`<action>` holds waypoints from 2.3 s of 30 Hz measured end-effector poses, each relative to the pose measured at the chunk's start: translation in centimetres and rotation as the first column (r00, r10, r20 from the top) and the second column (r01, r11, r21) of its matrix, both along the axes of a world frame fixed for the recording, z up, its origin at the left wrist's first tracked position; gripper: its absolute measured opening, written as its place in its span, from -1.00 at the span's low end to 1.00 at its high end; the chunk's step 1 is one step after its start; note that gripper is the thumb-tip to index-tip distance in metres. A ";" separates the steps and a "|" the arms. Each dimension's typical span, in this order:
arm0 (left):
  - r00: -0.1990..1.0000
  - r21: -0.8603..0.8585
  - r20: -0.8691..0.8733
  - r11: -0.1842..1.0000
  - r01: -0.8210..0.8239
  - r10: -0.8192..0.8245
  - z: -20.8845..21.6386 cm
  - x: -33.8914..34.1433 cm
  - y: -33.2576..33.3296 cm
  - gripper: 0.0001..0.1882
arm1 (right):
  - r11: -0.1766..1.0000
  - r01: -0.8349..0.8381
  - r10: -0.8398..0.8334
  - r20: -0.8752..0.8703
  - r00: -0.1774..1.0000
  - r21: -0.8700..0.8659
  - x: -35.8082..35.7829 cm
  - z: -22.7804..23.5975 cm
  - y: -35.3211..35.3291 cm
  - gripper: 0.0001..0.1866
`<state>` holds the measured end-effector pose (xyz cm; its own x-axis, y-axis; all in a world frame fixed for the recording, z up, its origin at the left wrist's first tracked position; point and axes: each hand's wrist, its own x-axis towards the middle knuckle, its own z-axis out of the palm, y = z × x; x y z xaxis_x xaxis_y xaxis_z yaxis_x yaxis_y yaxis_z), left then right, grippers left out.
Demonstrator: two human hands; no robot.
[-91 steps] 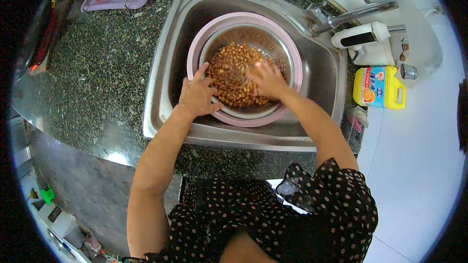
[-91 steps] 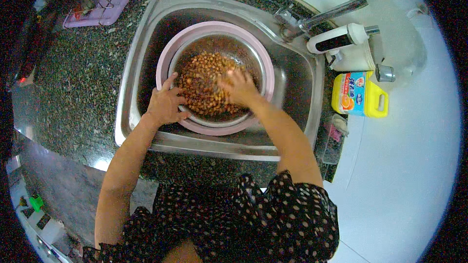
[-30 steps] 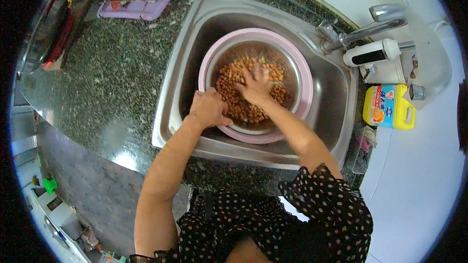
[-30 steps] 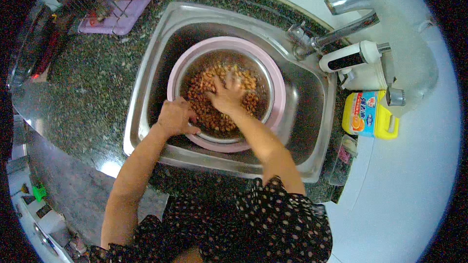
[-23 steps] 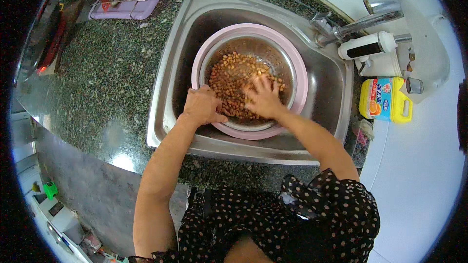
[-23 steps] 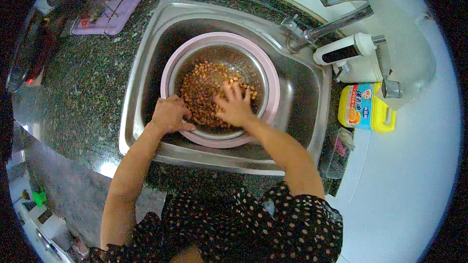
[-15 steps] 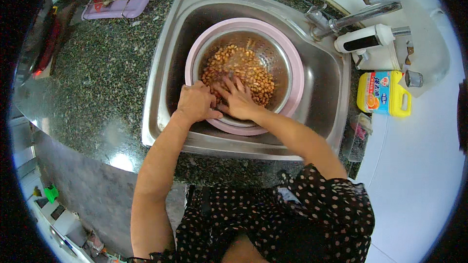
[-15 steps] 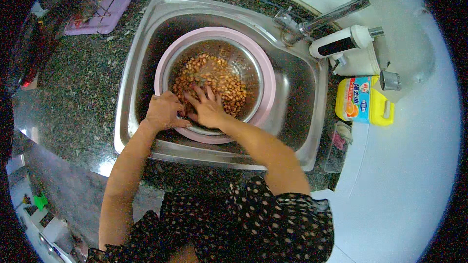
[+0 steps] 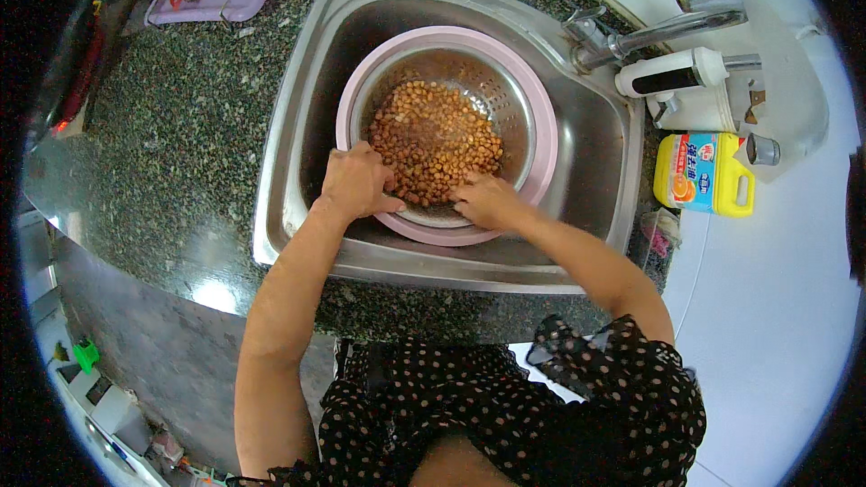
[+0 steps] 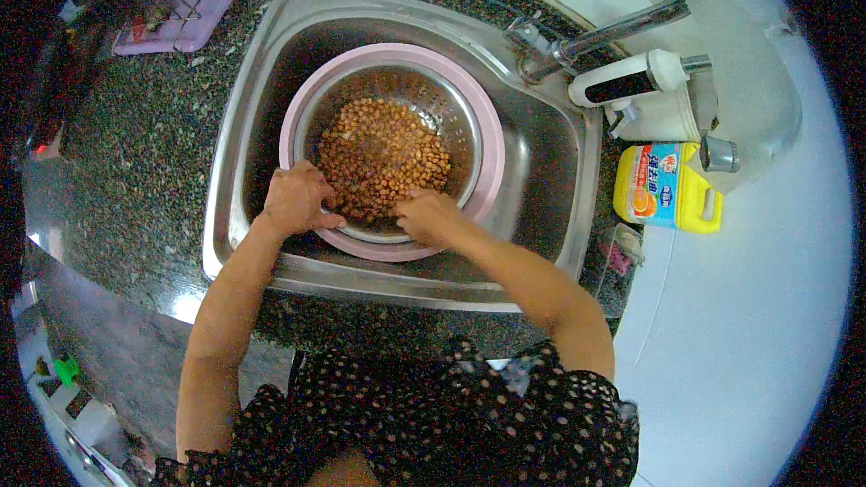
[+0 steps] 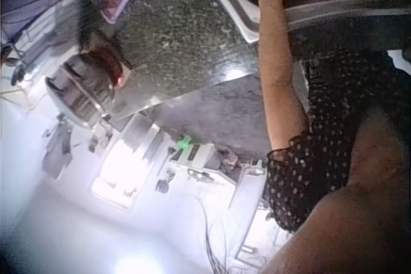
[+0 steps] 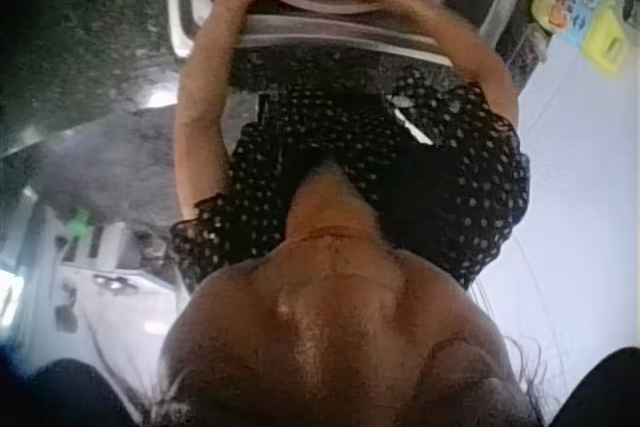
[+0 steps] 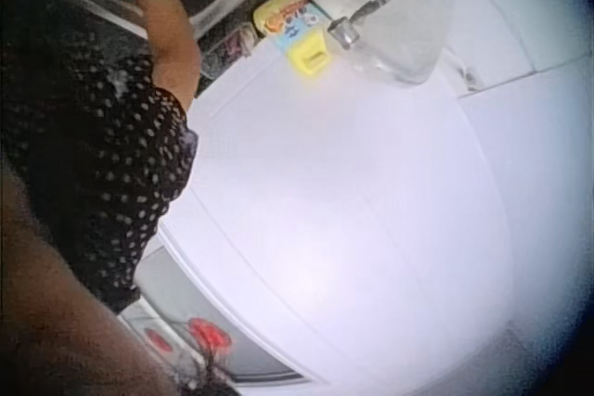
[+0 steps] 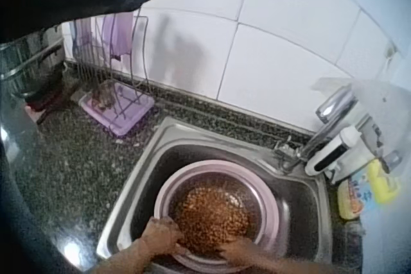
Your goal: The person washes peanuts in a metal colander under running water in a kitchen sink, then drains the water. Afterward, they move to a bedroom and fold a pink blanket and a striped quilt on a bed.
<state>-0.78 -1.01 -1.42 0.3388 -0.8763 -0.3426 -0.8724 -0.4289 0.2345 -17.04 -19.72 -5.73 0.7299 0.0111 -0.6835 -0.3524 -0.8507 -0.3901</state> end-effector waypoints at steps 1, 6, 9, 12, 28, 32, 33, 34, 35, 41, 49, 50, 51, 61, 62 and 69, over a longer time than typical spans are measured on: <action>1.000 -0.019 -0.013 1.000 0.006 -0.006 -0.1 0.1 -0.1 -0.62 | 0.996 -0.021 0.014 -0.069 0.997 -0.087 0.8 -0.1 -0.7 -0.62; 1.000 -0.026 -0.010 1.000 0.006 -0.006 -0.2 0.1 -0.1 -0.62 | 0.845 0.450 -0.349 0.339 0.874 -0.289 6.9 -3.0 0.0 -0.52; 1.000 -0.045 -0.004 0.999 0.027 -0.027 -0.4 0.1 -0.1 -0.61 | 0.911 0.375 -0.290 0.375 0.880 -0.175 7.2 -4.1 5.5 -0.41; 1.000 -0.040 0.005 0.999 -0.005 0.005 -0.7 0.2 0.4 -0.60 | 1.000 -0.014 0.016 0.306 0.952 -0.007 2.5 -3.3 2.4 -0.37; 0.999 -0.121 0.031 0.992 0.046 -0.042 -1.1 0.2 0.0 -0.53 | 0.874 0.393 -0.275 0.375 0.885 -0.286 8.0 -4.9 -0.2 -0.32; 1.000 -0.048 0.000 0.999 0.025 -0.025 -0.9 0.4 0.5 -0.53 | 0.998 0.069 -0.058 0.524 0.850 -0.002 6.6 -4.1 4.4 -0.25; 1.000 -0.089 -0.002 0.996 0.026 -0.027 -1.0 0.4 0.7 -0.52 | 0.987 -0.056 0.124 0.493 0.861 -0.151 5.1 -4.0 2.2 -0.27; 1.000 -0.086 0.007 0.996 0.028 -0.028 -1.1 0.1 0.9 -0.52 | 0.942 -0.177 0.290 0.429 0.856 -0.284 3.3 -4.0 0.2 -0.29; 0.999 -0.088 0.020 0.996 0.029 -0.027 -1.0 0.1 0.8 -0.52 | 0.923 -0.116 0.226 0.276 0.934 -0.366 3.2 -3.0 -1.4 -0.30; 1.000 -0.052 0.008 0.998 0.023 -0.022 -0.5 0.3 -0.3 -0.57 | 0.915 0.382 -0.287 0.458 0.841 -0.129 11.2 -3.9 3.1 -0.09; 1.000 -0.146 -0.022 0.989 -0.004 0.000 -0.6 0.2 0.1 -0.57 | 0.898 0.110 0.036 0.319 0.947 -0.425 5.2 -3.7 -3.1 -0.32; 1.000 -0.164 -0.021 0.986 -0.007 0.003 -0.7 0.2 0.1 -0.57 | 0.903 0.225 -0.082 0.369 0.926 -0.365 7.3 -3.9 -1.8 -0.32; 1.000 -0.120 -0.011 0.993 0.010 -0.012 -0.8 0.1 -0.2 -0.57 | 0.891 0.338 -0.201 0.404 0.892 -0.304 8.8 -4.1 -0.3 -0.31; 0.999 -0.008 0.004 0.999 0.042 -0.042 0.0 0.2 -0.5 -0.51 | 0.903 0.281 -0.090 0.499 0.862 -0.324 7.4 -5.0 -1.7 -0.33; 0.999 -0.015 0.008 0.999 0.045 -0.045 -0.2 0.4 -0.5 -0.51 | 0.913 0.293 -0.116 0.510 0.852 -0.283 8.5 -5.5 -0.1 -0.32; 1.000 0.013 0.004 1.000 0.016 -0.016 -0.3 0.2 0.4 -0.53 | 0.911 -0.139 0.298 0.386 0.873 -0.389 3.6 -2.7 0.3 -0.40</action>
<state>-0.54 -0.61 -1.68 0.3259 -0.8770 -0.3531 -0.8802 -0.4177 0.2252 -13.47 -19.45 -8.47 0.9552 0.0320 -0.2941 -0.0072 -0.9913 -0.1314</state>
